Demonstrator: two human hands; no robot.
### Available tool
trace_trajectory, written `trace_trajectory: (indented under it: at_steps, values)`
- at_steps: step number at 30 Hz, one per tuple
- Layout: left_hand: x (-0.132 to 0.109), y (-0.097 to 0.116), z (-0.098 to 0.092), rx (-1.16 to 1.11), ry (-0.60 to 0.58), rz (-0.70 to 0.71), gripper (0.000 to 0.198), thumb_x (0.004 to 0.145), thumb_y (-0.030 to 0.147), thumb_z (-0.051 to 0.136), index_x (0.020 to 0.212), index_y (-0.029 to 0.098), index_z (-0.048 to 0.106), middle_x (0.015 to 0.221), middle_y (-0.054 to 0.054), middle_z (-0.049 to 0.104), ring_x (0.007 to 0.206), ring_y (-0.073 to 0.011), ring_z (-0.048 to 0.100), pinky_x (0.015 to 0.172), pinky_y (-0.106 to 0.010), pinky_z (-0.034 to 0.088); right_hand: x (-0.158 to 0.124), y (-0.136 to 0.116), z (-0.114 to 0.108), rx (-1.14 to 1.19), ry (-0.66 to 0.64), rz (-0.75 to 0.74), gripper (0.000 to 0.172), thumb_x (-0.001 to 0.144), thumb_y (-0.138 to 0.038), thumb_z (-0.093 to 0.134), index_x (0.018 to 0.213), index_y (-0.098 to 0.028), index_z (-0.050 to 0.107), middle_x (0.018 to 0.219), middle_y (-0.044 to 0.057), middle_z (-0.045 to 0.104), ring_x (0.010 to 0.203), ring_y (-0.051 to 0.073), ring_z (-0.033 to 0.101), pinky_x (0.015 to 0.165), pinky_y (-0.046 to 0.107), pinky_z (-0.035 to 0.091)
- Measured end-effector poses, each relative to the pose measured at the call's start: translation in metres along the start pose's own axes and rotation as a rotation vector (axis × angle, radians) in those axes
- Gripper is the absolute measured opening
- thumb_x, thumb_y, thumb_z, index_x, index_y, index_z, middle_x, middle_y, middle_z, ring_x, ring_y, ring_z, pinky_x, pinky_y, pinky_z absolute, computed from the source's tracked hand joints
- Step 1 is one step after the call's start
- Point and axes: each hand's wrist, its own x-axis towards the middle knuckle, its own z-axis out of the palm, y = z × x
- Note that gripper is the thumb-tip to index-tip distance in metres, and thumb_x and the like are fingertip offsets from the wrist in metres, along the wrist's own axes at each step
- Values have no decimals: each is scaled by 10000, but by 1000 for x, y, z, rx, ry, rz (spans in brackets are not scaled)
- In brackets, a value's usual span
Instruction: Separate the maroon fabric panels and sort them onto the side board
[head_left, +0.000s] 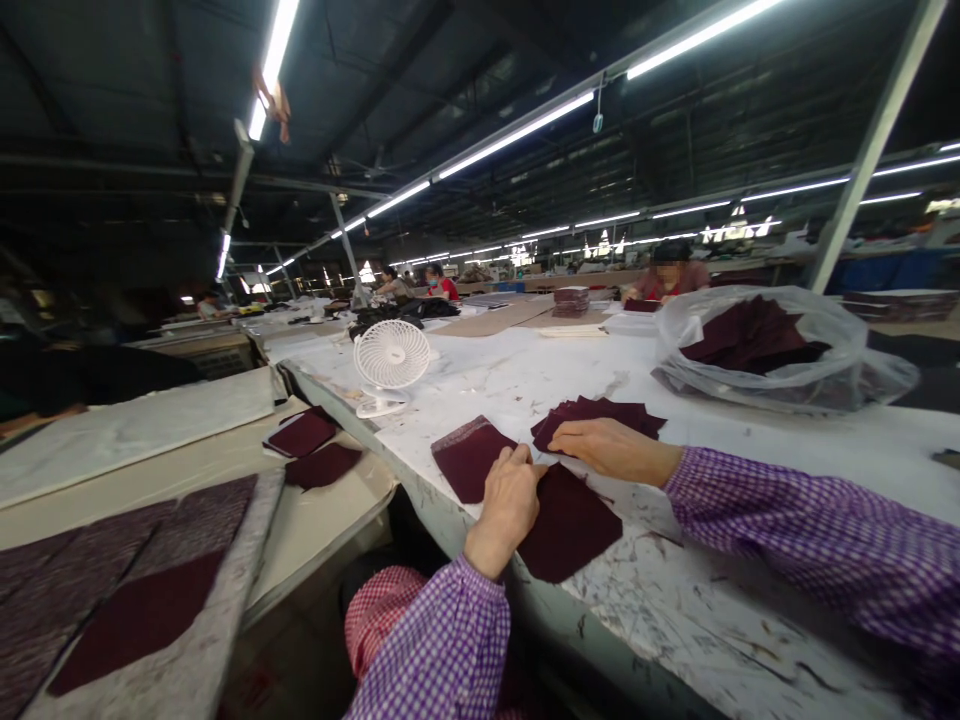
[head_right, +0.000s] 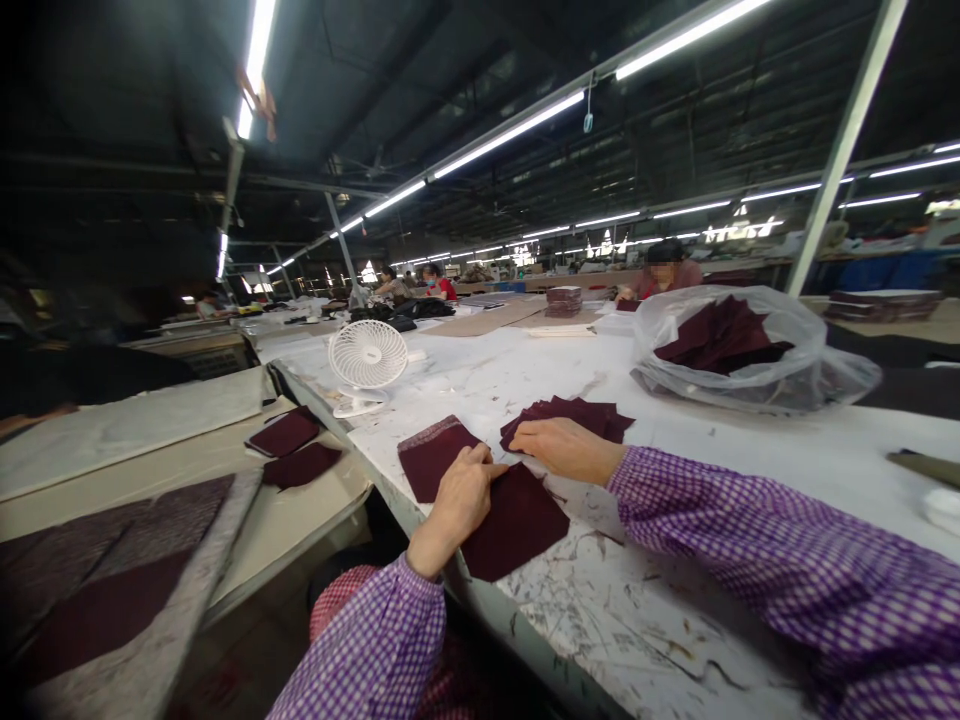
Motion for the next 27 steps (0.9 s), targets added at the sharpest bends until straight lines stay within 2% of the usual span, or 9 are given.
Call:
trace_trajectory:
  at_steps: [3, 6, 13, 16, 21, 27]
  values:
    - [1, 1, 1, 14, 11, 2, 407, 852, 83, 349, 1049, 236, 671, 979, -79, 541, 872, -204, 452, 806, -325, 404, 2, -11, -2, 151, -41, 15, 271, 888, -108, 376, 1016, -126, 614, 948, 89, 615, 832, 157, 574, 756, 280, 438]
    - [0, -3, -2, 4, 14, 7, 396, 855, 94, 371, 1042, 261, 676, 963, -65, 561, 876, -200, 468, 773, -304, 404, 3, -16, 2, 164, -68, 59, 275, 861, -81, 378, 965, -119, 630, 898, 95, 616, 800, 168, 578, 730, 293, 443]
    - [-27, -33, -18, -120, 118, -39, 254, 853, 160, 485, 868, 238, 727, 851, -31, 628, 839, -175, 508, 771, -277, 403, 3, -9, 1, 259, -87, -3, 370, 753, -9, 397, 983, -136, 657, 946, 85, 632, 878, 169, 579, 795, 286, 438]
    - [-37, -42, -16, -163, 165, -23, 242, 856, 156, 493, 868, 235, 722, 853, -27, 629, 827, -165, 509, 763, -269, 400, 3, -8, 0, 229, -135, -22, 454, 694, 31, 389, 1019, -144, 654, 976, 86, 621, 891, 170, 572, 778, 274, 430]
    - [-41, -42, -9, -101, 224, 7, 254, 897, 217, 459, 888, 247, 711, 815, -29, 607, 799, -167, 485, 732, -293, 367, 4, -9, -2, 112, -191, -51, 500, 721, 29, 385, 1106, -182, 626, 986, 87, 590, 847, 159, 565, 732, 260, 416]
    - [-44, -41, -4, -18, 279, 24, 258, 910, 243, 441, 888, 251, 698, 812, -30, 595, 782, -174, 466, 694, -318, 341, 20, -28, -16, -81, -342, -68, 554, 739, -1, 409, 1224, -217, 567, 885, 82, 575, 745, 152, 541, 638, 254, 369]
